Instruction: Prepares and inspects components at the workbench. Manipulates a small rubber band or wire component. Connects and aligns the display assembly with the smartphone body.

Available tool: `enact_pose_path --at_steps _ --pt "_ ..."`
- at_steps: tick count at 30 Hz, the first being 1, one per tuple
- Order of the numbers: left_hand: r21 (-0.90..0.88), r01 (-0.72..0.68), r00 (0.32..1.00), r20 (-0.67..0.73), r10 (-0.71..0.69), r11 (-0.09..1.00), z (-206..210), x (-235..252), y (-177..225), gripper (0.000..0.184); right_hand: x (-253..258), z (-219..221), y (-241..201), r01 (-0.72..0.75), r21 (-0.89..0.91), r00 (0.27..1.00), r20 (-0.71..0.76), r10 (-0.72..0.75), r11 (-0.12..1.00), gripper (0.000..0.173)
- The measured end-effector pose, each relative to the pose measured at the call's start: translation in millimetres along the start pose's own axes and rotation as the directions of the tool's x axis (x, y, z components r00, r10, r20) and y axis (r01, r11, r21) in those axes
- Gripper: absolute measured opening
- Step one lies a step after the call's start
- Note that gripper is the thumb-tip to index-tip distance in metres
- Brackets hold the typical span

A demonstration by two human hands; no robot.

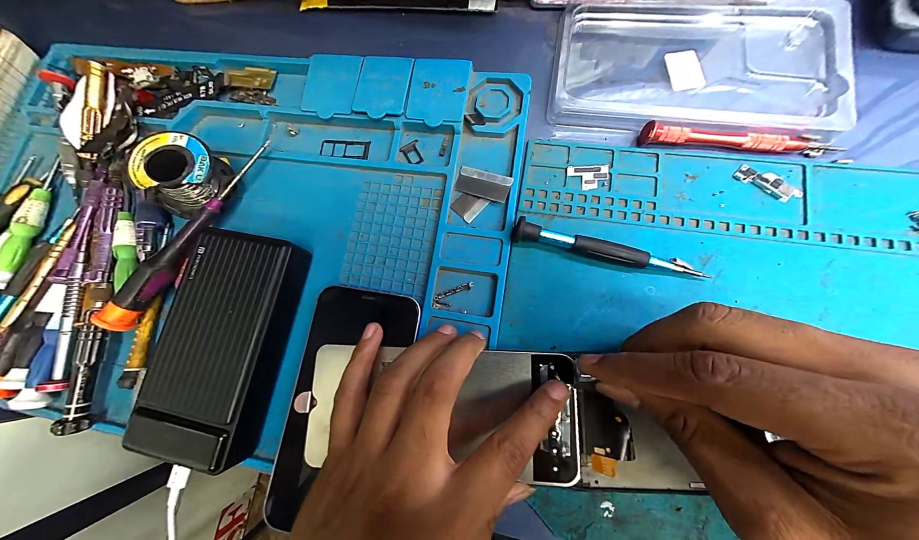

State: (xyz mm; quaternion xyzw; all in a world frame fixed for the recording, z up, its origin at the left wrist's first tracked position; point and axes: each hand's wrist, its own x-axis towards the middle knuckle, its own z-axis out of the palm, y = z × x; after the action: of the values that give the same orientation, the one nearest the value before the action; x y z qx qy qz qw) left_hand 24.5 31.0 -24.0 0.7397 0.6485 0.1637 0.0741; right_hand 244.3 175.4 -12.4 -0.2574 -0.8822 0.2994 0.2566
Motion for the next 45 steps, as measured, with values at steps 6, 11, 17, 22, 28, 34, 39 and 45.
enact_pose_path --at_steps 6,11,17,22,28,34,39,45 --pt "0.007 0.0 1.0 0.004 0.0 1.0 -0.2 -0.3 0.1 0.043 1.2 0.4 -1.7 -0.004 -0.025 1.0 0.011 0.004 1.0 0.021" --pt "0.003 -0.001 1.0 0.001 0.001 1.0 0.0 -0.2 -0.4 0.042 1.9 0.0 -1.8 -0.001 -0.027 1.0 0.019 0.002 1.0 0.022" --pt "0.002 0.003 1.0 -0.001 -0.003 1.0 -0.1 -0.2 0.1 0.042 1.9 0.0 -1.7 0.032 -0.063 0.999 0.024 -0.031 0.997 0.021" --pt "0.005 -0.007 1.0 0.001 0.007 1.0 0.2 -0.4 -0.8 0.043 1.0 2.3 -2.4 0.042 -0.101 0.999 -0.002 -0.042 0.994 0.022" --pt "0.002 -0.007 1.0 0.003 0.007 1.0 -0.3 0.2 -0.2 0.042 1.6 1.5 -1.1 0.038 -0.087 0.999 0.005 -0.038 0.995 0.022" --pt "0.001 -0.002 1.0 0.011 0.002 1.0 -0.8 0.5 0.8 0.042 2.5 0.4 -1.6 0.03 -0.074 1.0 0.009 -0.029 0.997 0.021" --pt "0.021 -0.005 1.0 0.013 0.004 1.0 -1.1 1.1 1.4 0.042 2.0 -0.1 -1.7 0.011 -0.057 1.0 0.011 -0.01 0.998 0.021" --pt "0.031 -0.001 1.0 0.017 0.001 1.0 -2.0 1.6 2.7 0.042 1.4 0.9 -1.0 -0.003 -0.043 1.0 -0.004 0.003 0.999 0.021"
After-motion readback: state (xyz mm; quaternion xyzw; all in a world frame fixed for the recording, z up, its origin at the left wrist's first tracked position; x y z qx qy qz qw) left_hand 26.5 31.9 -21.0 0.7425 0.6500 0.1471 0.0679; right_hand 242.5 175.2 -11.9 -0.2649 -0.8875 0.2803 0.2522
